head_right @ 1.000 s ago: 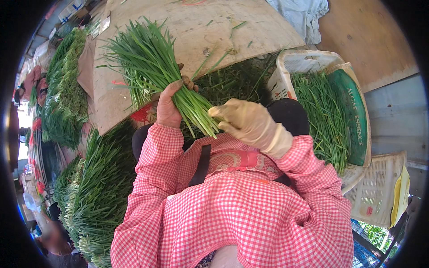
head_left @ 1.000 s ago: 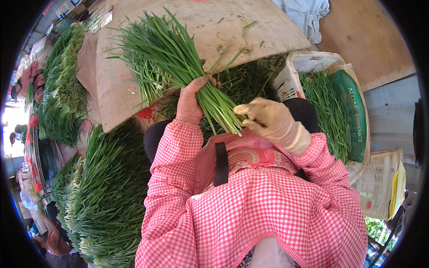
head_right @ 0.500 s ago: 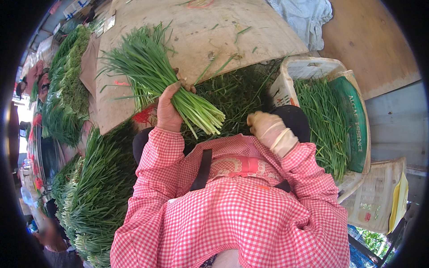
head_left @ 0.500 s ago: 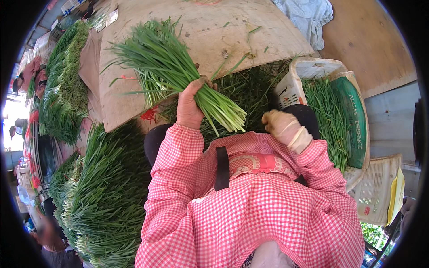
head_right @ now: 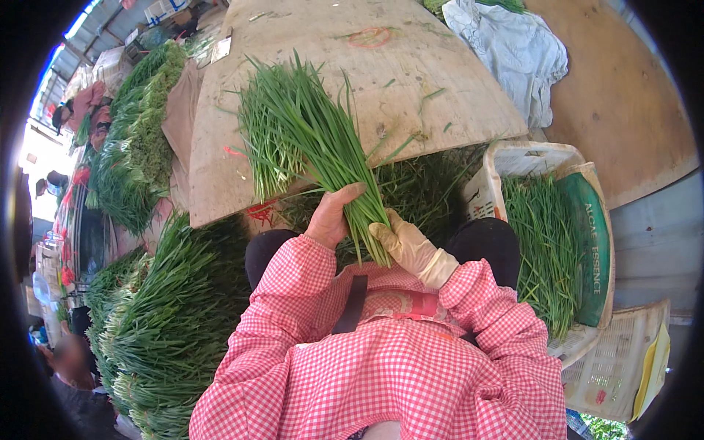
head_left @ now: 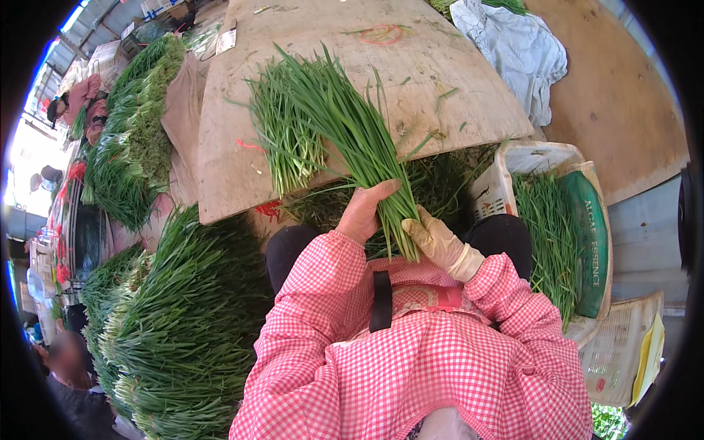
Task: The person picks up bunches of green stalks, removes loose or yellowed pieces by hand, and places the sorted bunches into a white plastic crate.
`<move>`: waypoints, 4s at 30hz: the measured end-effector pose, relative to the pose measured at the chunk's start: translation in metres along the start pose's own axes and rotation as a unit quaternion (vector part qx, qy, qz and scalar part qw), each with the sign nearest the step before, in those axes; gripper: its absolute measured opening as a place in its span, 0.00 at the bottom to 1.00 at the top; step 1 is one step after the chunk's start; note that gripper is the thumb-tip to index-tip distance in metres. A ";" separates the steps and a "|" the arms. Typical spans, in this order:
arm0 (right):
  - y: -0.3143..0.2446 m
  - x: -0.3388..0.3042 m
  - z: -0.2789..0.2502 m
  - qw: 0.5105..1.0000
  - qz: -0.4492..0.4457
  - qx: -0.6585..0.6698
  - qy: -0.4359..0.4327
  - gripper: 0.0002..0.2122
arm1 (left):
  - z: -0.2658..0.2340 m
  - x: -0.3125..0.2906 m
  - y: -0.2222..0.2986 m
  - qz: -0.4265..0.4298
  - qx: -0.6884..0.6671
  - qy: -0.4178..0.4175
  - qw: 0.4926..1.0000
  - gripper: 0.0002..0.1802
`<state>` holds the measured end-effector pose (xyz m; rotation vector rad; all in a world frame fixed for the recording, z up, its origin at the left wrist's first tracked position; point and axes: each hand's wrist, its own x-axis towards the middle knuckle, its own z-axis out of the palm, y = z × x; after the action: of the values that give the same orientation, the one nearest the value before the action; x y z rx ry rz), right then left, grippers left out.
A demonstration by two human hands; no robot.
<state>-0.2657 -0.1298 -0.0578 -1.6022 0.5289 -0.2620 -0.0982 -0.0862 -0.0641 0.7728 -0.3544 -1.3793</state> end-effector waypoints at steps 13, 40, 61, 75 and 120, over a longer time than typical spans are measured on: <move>0.036 -0.002 0.000 0.991 0.038 0.118 -0.049 0.28 | 0.013 0.001 -0.008 -0.018 -0.008 0.008 1.000 0.12; 0.070 -0.027 -0.042 0.921 0.006 -0.383 0.073 0.12 | -0.001 -0.002 0.007 0.063 0.020 0.053 0.996 0.10; 0.031 -0.012 -0.049 0.995 0.031 0.093 0.029 0.30 | 0.019 0.005 -0.020 0.164 0.258 0.033 0.952 0.30; -0.067 0.055 -0.039 0.969 -0.153 0.087 0.174 0.37 | 0.068 0.035 0.029 0.359 0.508 -0.033 0.782 0.48; -0.024 0.051 -0.043 0.997 0.070 0.032 0.010 0.08 | -0.013 0.020 0.071 0.223 -0.183 0.081 0.954 0.12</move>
<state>-0.2376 -0.1910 -0.0365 -1.4947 0.6386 -0.1877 -0.0332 -0.1018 -0.0301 0.4565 -0.1249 -0.9096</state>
